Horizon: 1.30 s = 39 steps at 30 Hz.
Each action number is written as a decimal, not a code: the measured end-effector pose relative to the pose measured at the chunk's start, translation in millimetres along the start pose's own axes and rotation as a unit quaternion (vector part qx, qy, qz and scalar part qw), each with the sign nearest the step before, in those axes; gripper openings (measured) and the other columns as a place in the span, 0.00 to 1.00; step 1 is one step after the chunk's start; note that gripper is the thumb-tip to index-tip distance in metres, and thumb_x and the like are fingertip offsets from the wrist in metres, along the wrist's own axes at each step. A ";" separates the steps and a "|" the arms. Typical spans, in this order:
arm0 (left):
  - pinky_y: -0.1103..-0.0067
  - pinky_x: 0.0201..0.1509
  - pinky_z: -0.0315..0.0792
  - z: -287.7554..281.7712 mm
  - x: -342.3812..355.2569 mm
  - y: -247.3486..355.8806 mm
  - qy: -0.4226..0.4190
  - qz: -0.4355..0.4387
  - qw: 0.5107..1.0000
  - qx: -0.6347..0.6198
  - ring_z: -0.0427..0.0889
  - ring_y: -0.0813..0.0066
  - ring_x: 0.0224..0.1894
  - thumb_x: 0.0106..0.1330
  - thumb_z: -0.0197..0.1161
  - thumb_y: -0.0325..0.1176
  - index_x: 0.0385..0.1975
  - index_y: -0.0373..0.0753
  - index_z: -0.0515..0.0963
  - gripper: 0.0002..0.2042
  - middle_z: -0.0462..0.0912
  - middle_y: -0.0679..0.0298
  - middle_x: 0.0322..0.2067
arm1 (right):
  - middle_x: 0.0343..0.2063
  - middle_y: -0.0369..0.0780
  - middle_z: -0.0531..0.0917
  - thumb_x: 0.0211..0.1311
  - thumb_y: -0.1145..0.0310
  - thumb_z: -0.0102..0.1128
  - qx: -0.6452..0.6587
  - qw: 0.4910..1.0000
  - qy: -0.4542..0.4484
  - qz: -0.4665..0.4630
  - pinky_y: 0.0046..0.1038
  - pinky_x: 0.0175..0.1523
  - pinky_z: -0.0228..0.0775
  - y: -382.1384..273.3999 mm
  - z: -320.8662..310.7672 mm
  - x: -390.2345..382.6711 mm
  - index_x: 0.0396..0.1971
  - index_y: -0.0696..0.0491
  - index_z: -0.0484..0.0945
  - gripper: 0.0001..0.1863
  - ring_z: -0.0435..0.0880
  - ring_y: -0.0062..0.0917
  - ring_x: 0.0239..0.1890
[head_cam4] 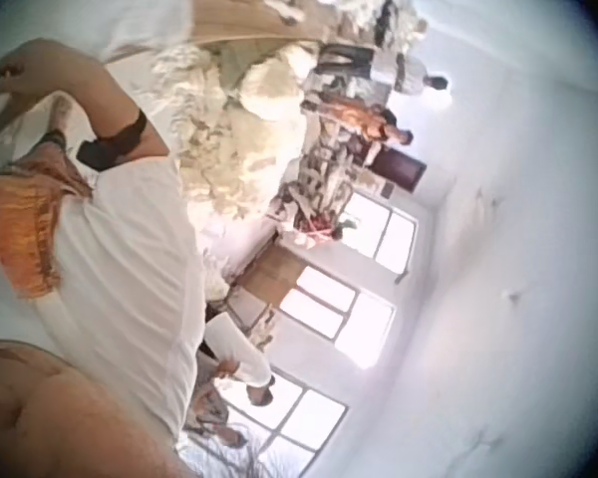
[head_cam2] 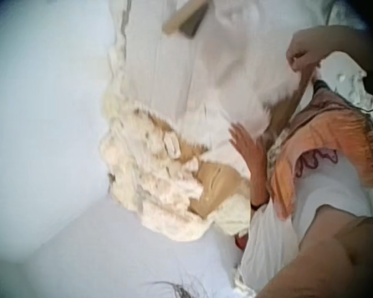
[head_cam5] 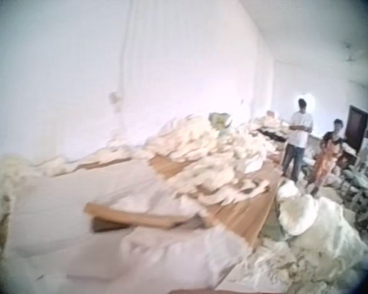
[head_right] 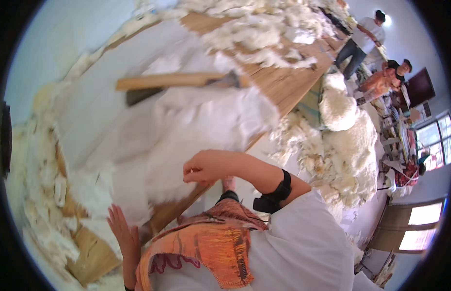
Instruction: The recorder is hand-sewing and preparing pieces of white fur material on a workshop table.
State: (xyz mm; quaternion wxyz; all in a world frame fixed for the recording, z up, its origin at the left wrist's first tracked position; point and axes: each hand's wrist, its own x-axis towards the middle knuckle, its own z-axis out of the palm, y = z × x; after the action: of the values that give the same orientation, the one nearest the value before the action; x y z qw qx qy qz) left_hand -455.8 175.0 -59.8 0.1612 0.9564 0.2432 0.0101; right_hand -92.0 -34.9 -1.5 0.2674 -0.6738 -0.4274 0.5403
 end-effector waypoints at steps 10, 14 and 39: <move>0.46 0.79 0.42 75.2 53.1 87.3 0.021 0.023 0.998 0.049 0.57 0.40 0.77 0.78 0.45 0.56 0.75 0.29 0.57 0.38 0.61 0.43 0.73 | 0.43 0.46 0.86 0.69 0.62 0.59 -0.200 0.805 0.555 0.062 0.38 0.54 0.77 237.2 -346.8 -108.3 0.48 0.51 0.83 0.13 0.86 0.40 0.46; 0.56 0.80 0.49 43.8 88.6 149.8 0.002 0.010 0.999 0.047 0.60 0.46 0.76 0.74 0.58 0.36 0.73 0.34 0.61 0.30 0.64 0.47 0.73 | 0.48 0.45 0.83 0.68 0.66 0.56 -0.297 0.689 0.641 0.159 0.41 0.57 0.76 310.0 -459.2 -137.0 0.53 0.47 0.81 0.15 0.84 0.42 0.51; 0.53 0.82 0.34 -3.3 164.4 212.7 -0.030 -0.067 0.995 0.060 0.50 0.54 0.80 0.76 0.57 0.36 0.76 0.34 0.57 0.32 0.59 0.50 0.76 | 0.55 0.47 0.80 0.69 0.71 0.53 -0.551 0.528 0.573 0.297 0.39 0.60 0.77 361.7 -611.7 -177.2 0.51 0.53 0.82 0.14 0.81 0.39 0.59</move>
State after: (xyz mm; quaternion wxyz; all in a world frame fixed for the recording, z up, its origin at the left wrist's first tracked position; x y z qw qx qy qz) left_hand -212.9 76.6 0.3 0.1107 0.9458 0.3021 -0.0446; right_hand 587.9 -304.0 -43.3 -0.1456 -0.9401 -0.1700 -0.2571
